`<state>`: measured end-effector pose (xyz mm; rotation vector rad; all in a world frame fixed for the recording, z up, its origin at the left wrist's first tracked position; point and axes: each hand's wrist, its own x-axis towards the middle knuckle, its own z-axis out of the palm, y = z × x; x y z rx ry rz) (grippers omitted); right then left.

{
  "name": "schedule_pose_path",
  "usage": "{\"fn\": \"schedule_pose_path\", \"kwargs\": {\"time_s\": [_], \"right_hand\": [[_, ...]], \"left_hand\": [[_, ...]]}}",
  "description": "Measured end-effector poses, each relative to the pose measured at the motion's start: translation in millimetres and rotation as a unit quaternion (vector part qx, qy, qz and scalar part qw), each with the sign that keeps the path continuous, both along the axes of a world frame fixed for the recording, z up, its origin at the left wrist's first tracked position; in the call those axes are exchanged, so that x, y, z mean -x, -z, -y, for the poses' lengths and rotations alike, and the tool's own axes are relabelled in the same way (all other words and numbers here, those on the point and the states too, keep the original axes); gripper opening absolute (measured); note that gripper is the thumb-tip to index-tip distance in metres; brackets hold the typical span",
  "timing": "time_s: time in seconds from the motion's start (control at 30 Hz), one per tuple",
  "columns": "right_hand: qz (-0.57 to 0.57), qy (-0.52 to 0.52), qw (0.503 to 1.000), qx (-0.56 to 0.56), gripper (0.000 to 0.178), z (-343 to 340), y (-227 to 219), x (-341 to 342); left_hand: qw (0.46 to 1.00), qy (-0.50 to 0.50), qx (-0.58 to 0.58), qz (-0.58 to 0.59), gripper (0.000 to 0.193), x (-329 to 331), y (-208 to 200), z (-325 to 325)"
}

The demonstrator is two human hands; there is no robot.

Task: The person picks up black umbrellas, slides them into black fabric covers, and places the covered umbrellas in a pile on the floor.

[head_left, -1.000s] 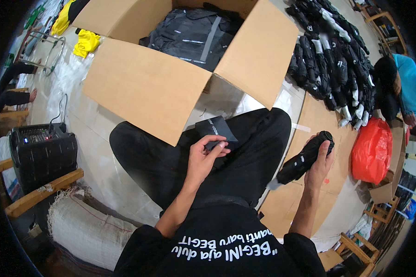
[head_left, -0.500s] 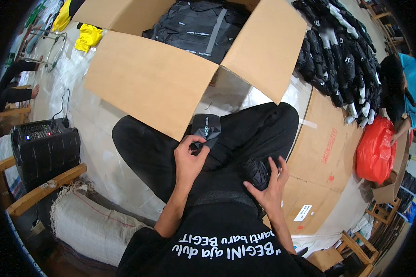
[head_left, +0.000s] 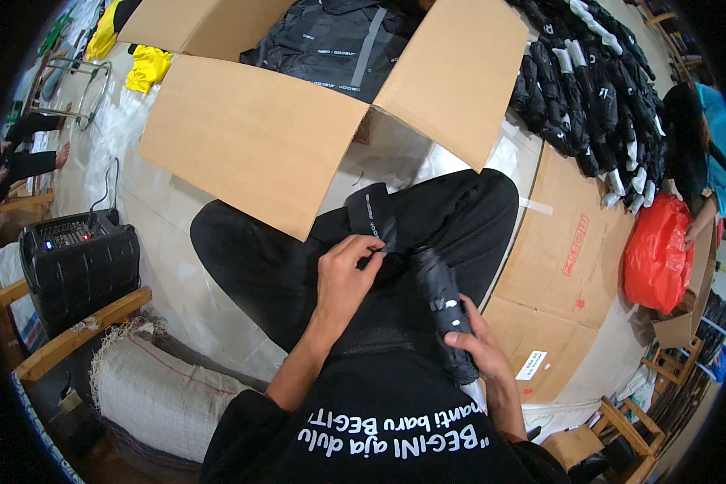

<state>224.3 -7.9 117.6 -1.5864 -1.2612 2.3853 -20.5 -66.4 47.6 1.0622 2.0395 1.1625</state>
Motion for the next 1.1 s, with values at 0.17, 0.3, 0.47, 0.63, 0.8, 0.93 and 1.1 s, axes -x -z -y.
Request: {"fn": "schedule_pose_path", "kwargs": {"time_s": [0.17,0.3,0.47,0.63,0.8,0.93,1.1], "right_hand": [[-0.120,0.001,0.989,0.087,0.086,8.5,27.4,13.2],[-0.059,0.075,0.993,0.068,0.081,3.9,26.3,3.5],[0.004,-0.015,1.000,0.000,0.088,-1.8,20.7,-14.3],[-0.053,-0.058,0.997,-0.005,0.089,1.0,19.0,-15.3],[0.030,0.001,0.999,0.036,0.086,2.2,27.6,-14.6],[0.006,-0.082,0.997,-0.010,0.082,-1.2,25.7,-17.8],[0.052,-0.130,0.985,-0.102,0.081,-1.5,15.0,-1.2]], "left_hand": [[0.961,0.081,-0.081,0.251,0.021,-5.8,3.9,-11.8],[0.945,0.015,0.001,0.325,0.017,-8.3,8.8,-8.6],[0.988,0.042,0.016,0.147,0.015,-16.0,-6.7,-16.7],[0.993,0.059,-0.012,0.102,0.013,-21.6,-1.8,-16.2],[0.983,0.035,0.011,0.178,0.013,-18.1,-0.5,-13.0],[0.986,0.051,0.004,0.157,0.013,-21.3,-9.7,-12.7],[0.990,0.044,-0.023,0.135,0.011,-33.1,-14.1,-9.7]]}}
